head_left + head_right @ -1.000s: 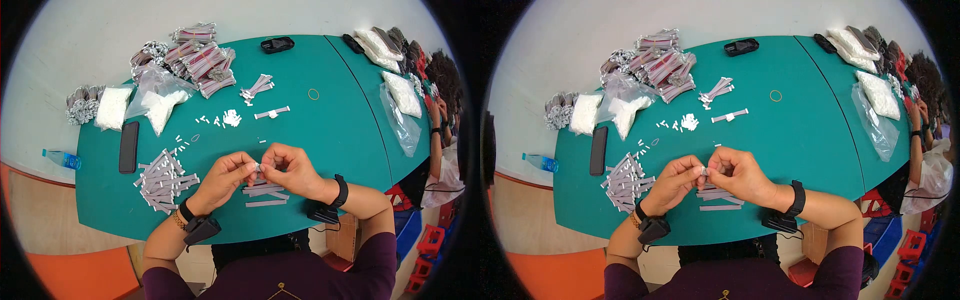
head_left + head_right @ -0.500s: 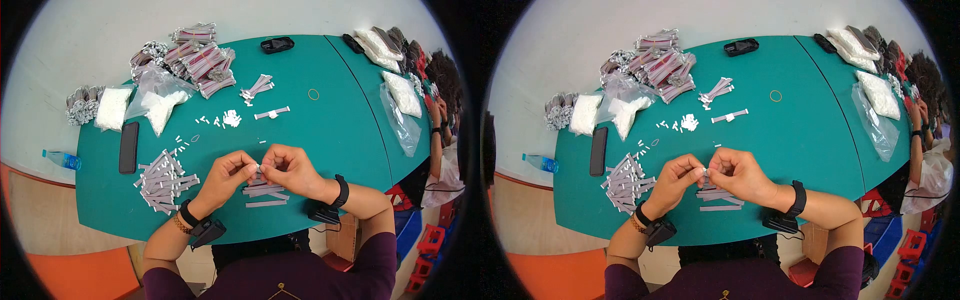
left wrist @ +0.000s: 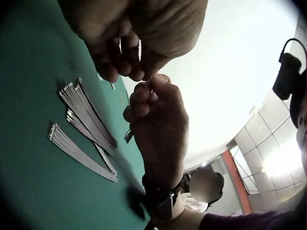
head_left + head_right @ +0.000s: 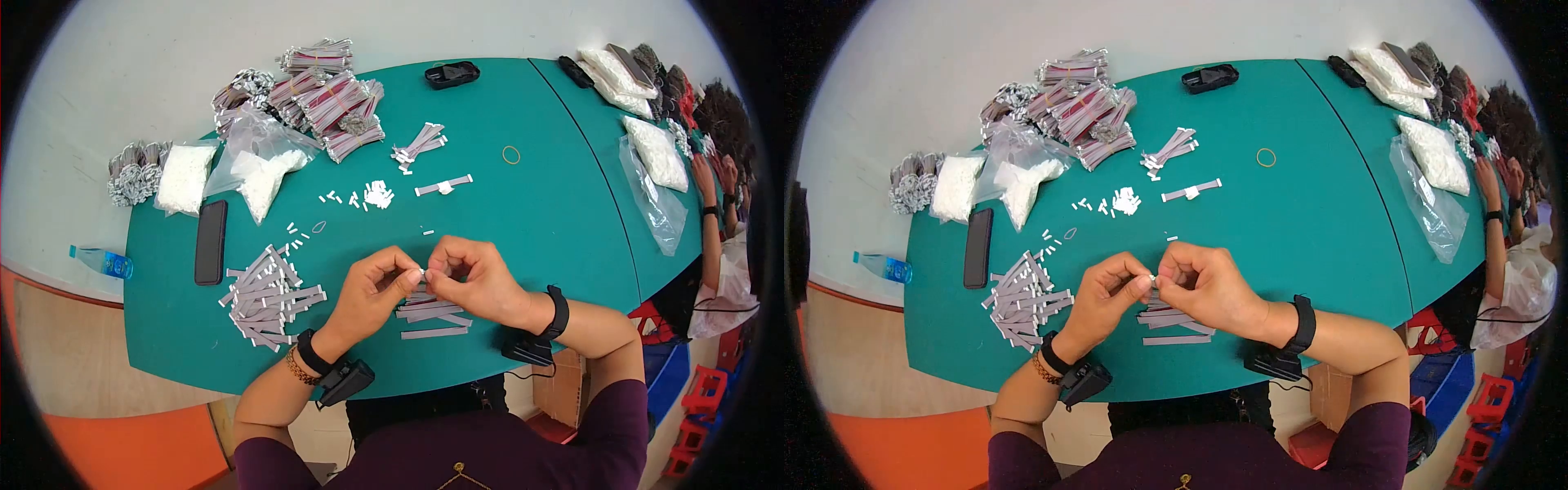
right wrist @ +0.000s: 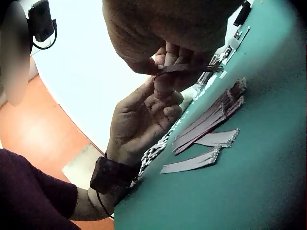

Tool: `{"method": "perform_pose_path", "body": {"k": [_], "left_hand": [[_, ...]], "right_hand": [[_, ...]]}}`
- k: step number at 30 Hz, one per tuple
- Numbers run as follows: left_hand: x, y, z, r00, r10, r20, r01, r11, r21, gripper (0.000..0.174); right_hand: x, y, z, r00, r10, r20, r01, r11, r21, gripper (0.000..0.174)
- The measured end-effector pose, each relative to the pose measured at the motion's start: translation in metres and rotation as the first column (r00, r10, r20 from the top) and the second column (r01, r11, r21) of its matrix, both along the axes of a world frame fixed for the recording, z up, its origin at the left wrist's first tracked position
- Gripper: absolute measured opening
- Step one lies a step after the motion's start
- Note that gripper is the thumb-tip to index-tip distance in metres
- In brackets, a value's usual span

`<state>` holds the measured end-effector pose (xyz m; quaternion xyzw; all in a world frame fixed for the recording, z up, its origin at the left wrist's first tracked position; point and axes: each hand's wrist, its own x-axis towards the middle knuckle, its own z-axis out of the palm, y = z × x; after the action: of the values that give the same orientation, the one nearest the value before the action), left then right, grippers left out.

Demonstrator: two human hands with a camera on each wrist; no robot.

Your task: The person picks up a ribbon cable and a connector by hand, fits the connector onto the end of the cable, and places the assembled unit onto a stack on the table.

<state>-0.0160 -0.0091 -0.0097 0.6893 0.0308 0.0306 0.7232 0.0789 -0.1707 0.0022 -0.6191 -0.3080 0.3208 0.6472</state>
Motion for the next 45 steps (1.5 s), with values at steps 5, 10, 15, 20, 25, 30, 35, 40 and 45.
{"method": "perform_pose_path", "body": {"k": [5,10,15,20,25,30,35,40,45], "left_hand": [[-0.001,-0.005,0.003,0.997,0.039,0.067,-0.046,0.993,0.108,0.015],[-0.002,0.0,0.005,0.999,-0.016,-0.034,0.017,1.0,0.023,0.013],[0.001,0.002,0.001,0.997,-0.074,-0.038,0.067,0.983,-0.171,0.016],[0.001,0.003,0.0,0.997,-0.076,-0.029,0.073,0.992,-0.098,0.017],[-0.003,-0.002,0.006,1.0,-0.005,0.021,0.002,0.993,0.118,0.017],[-0.002,0.002,0.006,1.0,-0.021,0.021,0.019,0.995,0.094,0.017],[0.0,0.007,0.007,0.999,-0.031,-0.032,0.031,0.999,-0.026,0.017],[0.0,0.006,0.005,0.999,-0.032,-0.007,0.031,0.999,-0.028,0.016],[-0.002,0.005,0.006,0.999,-0.042,-0.002,0.042,0.998,0.053,0.018]], "right_hand": [[0.0,0.0,-0.004,0.999,0.004,0.032,-0.004,1.0,-0.008,0.01],[0.001,0.0,-0.004,0.999,0.03,-0.01,-0.03,1.0,-0.005,0.008],[0.003,-0.001,0.002,0.992,0.082,-0.099,-0.081,0.997,0.013,0.007],[0.003,-0.001,0.0,0.993,0.076,-0.085,-0.077,0.997,-0.011,0.007],[0.0,-0.002,0.001,0.974,0.044,0.222,-0.035,0.998,-0.044,0.006],[0.002,-0.001,-0.002,0.988,0.12,-0.094,-0.116,0.992,0.05,0.008],[0.006,-0.001,0.01,0.973,0.159,-0.165,-0.165,0.986,-0.022,0.01],[0.006,-0.002,0.006,0.974,0.161,-0.156,-0.164,0.987,-0.004,0.009],[0.002,-0.002,0.005,0.979,0.16,-0.123,-0.158,0.987,0.026,0.008]]}}
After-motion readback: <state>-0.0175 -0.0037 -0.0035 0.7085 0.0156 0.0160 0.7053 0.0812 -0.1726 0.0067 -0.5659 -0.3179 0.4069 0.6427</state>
